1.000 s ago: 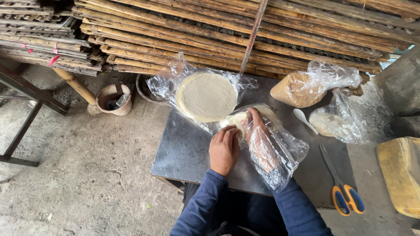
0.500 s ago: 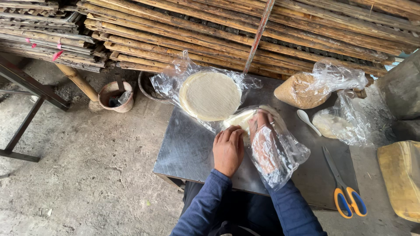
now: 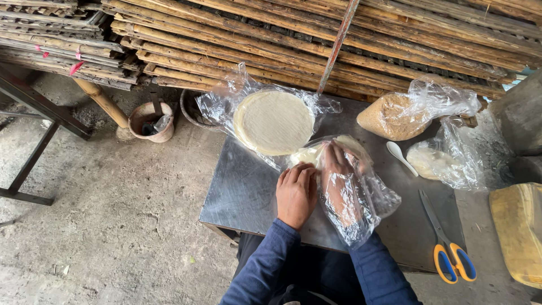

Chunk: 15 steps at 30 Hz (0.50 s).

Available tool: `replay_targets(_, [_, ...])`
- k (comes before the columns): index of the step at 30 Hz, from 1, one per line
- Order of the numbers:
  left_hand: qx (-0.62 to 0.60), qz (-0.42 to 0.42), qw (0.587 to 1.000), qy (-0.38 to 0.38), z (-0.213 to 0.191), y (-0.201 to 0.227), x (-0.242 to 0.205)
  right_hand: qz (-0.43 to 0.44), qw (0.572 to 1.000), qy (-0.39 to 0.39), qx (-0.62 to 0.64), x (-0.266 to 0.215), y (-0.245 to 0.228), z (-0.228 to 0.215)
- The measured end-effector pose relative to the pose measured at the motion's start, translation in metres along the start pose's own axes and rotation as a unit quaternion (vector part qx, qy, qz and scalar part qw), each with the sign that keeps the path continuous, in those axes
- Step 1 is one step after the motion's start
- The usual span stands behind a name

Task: The person uses scissors to cut round dough sheets into triangular wedges, stacks the cut pieces, and places them into plastic bags. The person also unwraps a stack of round dough sheets and separates individual sheets.

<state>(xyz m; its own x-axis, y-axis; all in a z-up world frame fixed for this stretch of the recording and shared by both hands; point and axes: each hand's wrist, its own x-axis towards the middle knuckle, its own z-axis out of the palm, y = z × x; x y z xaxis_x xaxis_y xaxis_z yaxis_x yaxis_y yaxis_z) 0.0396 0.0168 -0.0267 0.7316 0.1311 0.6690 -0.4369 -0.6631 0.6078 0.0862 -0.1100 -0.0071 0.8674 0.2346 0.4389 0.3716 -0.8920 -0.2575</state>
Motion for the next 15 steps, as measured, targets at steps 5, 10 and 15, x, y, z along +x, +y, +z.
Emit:
replay_targets(5, [-0.035,-0.053,0.998,0.009,-0.01,0.003,-0.001,0.01,0.948,-0.043,0.315,0.001,0.051,0.012])
replay_targets(10, [-0.061,-0.084,0.995,0.006,-0.019,-0.001,0.001,0.029,0.973,-0.205,0.099,0.011,0.076,-0.021])
replay_targets(15, [-0.07,-0.097,0.993,-0.016,-0.017,0.0,0.003,-0.083,0.985,-0.11,0.106,0.009,0.05,-0.037])
